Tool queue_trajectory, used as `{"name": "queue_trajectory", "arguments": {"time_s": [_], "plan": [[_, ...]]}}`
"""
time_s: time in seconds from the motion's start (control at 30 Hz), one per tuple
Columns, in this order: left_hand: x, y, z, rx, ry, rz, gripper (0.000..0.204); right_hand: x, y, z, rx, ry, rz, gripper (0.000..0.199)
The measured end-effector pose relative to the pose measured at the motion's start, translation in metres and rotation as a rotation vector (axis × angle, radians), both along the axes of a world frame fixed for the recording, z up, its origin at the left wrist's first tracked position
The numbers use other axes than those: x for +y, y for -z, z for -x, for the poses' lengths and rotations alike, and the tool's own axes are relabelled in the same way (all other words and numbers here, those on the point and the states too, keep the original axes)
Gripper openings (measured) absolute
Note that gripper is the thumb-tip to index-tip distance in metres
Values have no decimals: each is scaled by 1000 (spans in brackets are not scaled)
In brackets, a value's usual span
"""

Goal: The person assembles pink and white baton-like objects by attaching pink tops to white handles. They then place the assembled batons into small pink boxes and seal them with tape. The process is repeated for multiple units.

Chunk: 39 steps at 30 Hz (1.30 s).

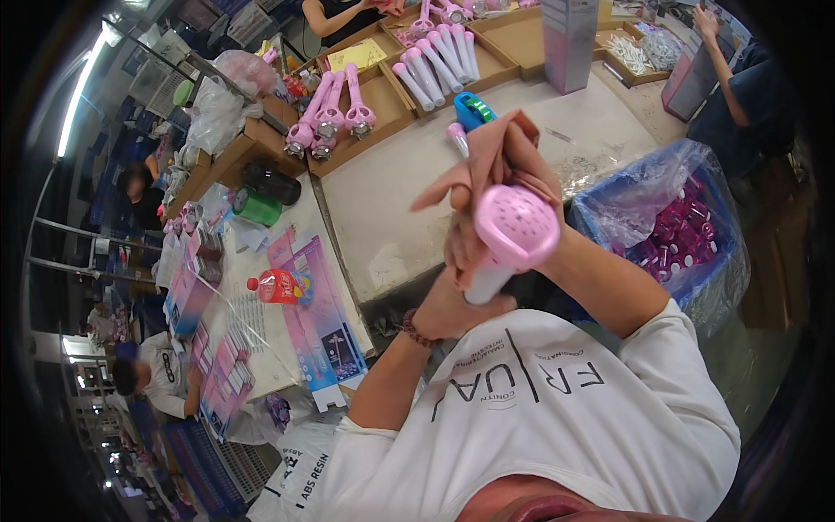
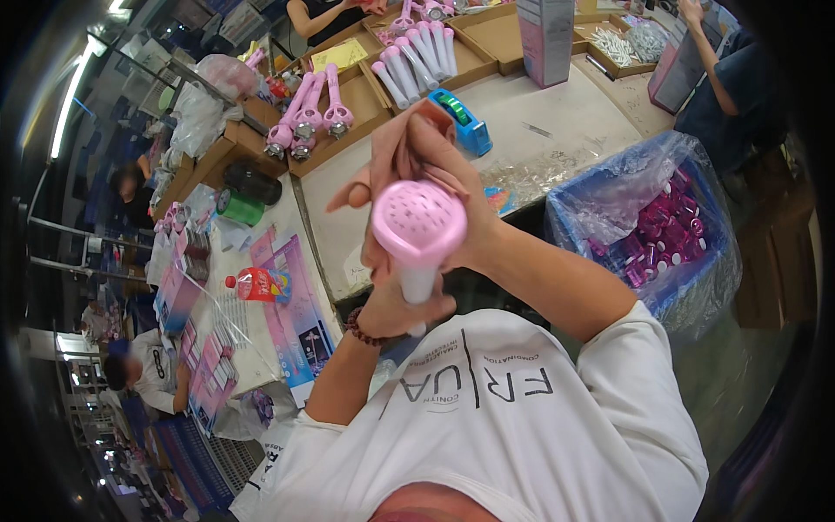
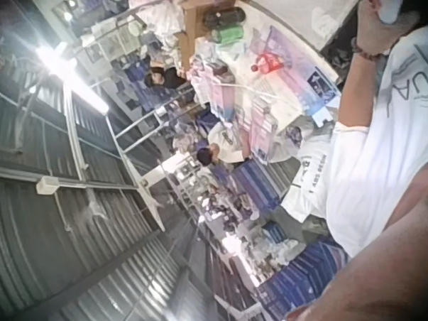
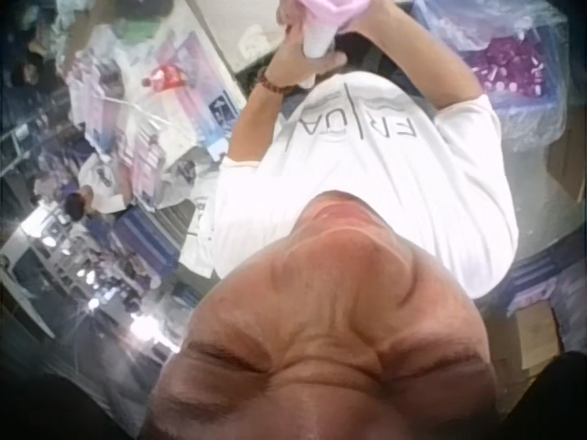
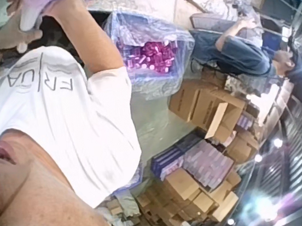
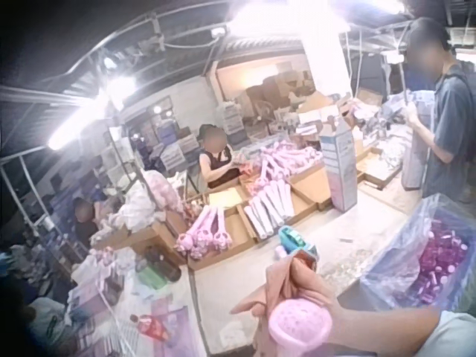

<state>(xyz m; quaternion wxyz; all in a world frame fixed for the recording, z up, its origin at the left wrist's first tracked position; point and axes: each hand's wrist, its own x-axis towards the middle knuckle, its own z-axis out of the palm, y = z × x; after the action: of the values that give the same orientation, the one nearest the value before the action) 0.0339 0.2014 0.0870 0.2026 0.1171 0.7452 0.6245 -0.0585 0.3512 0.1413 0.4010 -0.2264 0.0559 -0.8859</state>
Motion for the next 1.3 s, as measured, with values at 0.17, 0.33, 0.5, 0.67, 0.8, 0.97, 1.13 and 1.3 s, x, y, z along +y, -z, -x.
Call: {"name": "queue_trajectory", "arguments": {"time_s": [0.17,0.33,0.5,0.67,0.8,0.97,1.13,1.3], "plan": [[-25,3,16,389,-562,115,18,-70,-3,-36,437,963,-587,80],[-47,7,-20,-160,-153,-115,26,-70,-6,-6,-27,425,-471,90],[-51,25,-23,-34,-381,135,26,-86,17,-8,236,448,-374,53],[-64,28,-32,102,-516,262,34,-117,43,-43,309,615,-854,30],[-105,23,-50,-296,-227,-72,32,-131,61,-51,-120,329,-952,34],[-121,38,-82,-639,18,-1031,36,-142,69,-54,-143,129,-624,35],[-118,40,-102,-641,-41,-956,34,-146,67,-52,-174,71,-577,33],[-110,38,-96,-295,-492,91,36,-151,73,-54,-40,116,-686,32]]}}
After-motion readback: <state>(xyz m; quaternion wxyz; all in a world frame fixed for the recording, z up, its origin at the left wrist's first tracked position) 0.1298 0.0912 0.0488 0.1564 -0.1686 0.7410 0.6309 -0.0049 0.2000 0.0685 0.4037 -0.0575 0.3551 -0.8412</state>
